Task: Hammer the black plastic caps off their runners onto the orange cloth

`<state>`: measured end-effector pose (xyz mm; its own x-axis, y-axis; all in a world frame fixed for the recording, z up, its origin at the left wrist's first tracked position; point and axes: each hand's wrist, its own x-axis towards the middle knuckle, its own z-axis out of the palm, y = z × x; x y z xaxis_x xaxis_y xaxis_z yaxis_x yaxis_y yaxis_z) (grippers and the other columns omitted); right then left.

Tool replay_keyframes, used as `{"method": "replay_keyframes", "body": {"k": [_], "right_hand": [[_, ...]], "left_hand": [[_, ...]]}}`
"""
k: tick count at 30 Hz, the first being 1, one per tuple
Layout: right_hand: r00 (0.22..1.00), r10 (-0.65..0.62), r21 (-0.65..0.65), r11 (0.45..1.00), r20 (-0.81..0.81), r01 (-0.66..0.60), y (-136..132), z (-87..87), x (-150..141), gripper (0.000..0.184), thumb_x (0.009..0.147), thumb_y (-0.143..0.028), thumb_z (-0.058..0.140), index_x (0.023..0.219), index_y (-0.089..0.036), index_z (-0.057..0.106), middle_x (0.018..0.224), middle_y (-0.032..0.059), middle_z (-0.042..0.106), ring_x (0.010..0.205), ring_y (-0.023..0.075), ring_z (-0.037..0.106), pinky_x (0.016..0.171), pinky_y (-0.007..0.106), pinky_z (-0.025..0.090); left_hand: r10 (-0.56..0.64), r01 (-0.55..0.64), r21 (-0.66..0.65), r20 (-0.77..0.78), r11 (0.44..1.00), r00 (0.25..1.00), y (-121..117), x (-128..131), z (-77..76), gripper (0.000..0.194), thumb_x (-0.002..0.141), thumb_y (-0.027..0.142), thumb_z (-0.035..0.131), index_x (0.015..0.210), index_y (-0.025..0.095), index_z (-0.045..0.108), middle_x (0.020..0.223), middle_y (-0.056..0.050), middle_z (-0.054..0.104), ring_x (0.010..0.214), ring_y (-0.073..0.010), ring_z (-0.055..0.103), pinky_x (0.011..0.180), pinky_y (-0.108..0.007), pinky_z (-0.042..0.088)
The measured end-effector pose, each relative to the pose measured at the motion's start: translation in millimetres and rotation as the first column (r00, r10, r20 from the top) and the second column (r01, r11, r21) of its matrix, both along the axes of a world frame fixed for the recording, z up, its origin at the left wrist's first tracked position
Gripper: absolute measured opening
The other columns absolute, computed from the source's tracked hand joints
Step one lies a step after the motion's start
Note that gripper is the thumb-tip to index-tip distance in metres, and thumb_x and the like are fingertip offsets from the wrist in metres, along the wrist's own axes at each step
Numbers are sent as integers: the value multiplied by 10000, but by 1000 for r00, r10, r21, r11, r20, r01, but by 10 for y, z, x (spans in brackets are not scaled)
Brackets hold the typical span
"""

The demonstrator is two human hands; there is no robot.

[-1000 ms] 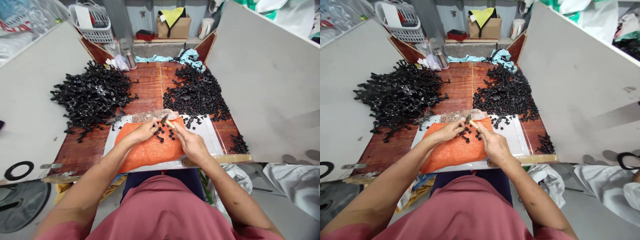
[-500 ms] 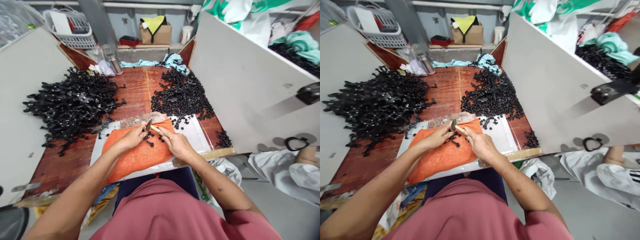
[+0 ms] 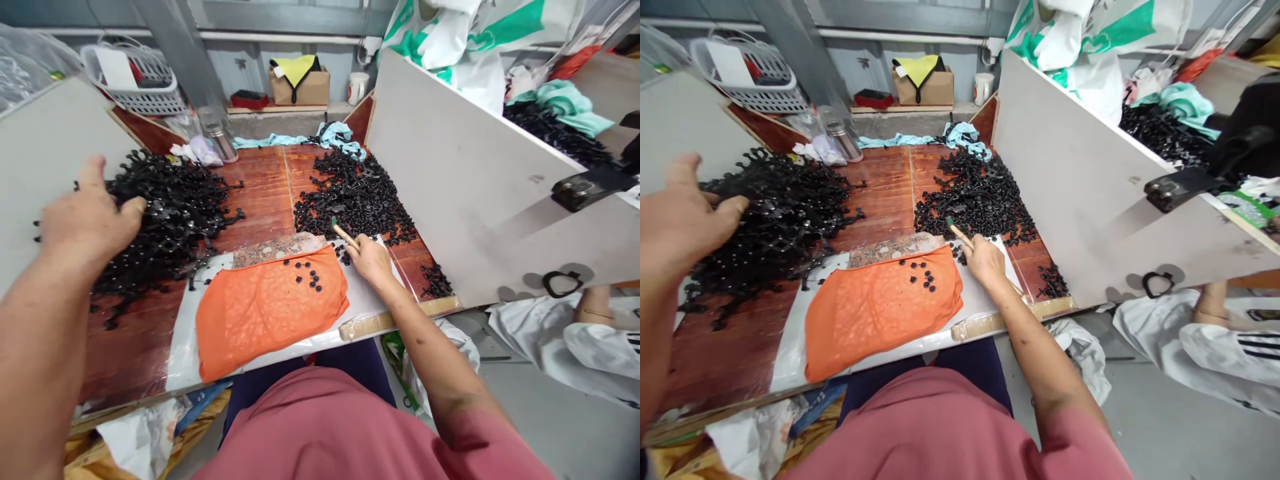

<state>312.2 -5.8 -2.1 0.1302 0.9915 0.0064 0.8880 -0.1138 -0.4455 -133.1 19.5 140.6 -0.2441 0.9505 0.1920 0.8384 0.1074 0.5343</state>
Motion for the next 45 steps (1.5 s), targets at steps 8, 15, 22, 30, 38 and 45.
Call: {"method": "replay_keyframes", "body": {"k": [8, 15, 22, 30, 38, 45], "right_hand": [[983, -89, 90, 990, -159, 105, 23, 222, -101, 158, 873, -345, 689, 947, -269, 572, 790, -49, 684, 687, 167, 604, 608, 254, 348], [746, 234, 190, 971, -623, -146, -745, 456, -556, 173, 797, -315, 713, 817, -248, 554, 710, -61, 632, 651, 155, 580, 628, 246, 433], [704, 419, 287, 907, -574, -307, -1089, 392, -542, 270, 902, -237, 638, 1163, -255, 704, 1182, 46, 734, 1046, 227, 682, 937, 323, 503], [747, 189, 51, 978, -638, -204, -1246, -73, -59, 266, 958, -414, 599, 1068, -208, 727, 976, 40, 759, 908, 245, 694, 808, 320, 522], [739, 58, -47, 992, -672, -121, -1310, -325, 114, 374, 920, -475, 646, 1166, -206, 728, 1173, 88, 770, 1115, 296, 690, 983, 407, 508], [739, 54, -57, 991, -672, -124, -1280, -402, 118, 384, 919, -464, 634, 1194, -207, 715, 1103, 71, 772, 1005, 273, 707, 941, 405, 519]], "left_hand": [[-373, 396, -82, 202, 915, 905, -491, 1286, -768, 394, 861, 455, 562, 1127, 225, 741, 1057, -44, 792, 941, -258, 716, 866, -409, 553], [-356, 486, 70, 771, 871, 528, -997, 2365, -1042, 346, 953, 492, 520, 1102, 203, 635, 1038, -66, 716, 1011, -214, 660, 895, -322, 530], [-180, 314, -69, 696, 947, 695, -905, 1774, -1196, 236, 940, 416, 535, 835, 205, 524, 648, 34, 516, 594, -119, 460, 564, -237, 363], [-189, 363, -163, 624, 917, 758, -474, 1373, -1324, 582, 924, 309, 515, 1481, 144, 481, 457, 101, 443, 439, -117, 386, 511, -219, 293], [-169, 338, -152, 639, 929, 750, -402, 1376, -1358, 317, 891, 378, 555, 1118, 179, 652, 471, 90, 427, 432, -96, 335, 485, -211, 254], [-188, 353, -128, 656, 927, 731, -399, 1363, -1419, 228, 791, 344, 661, 967, 205, 619, 571, 84, 425, 468, -82, 337, 488, -212, 225]]}}
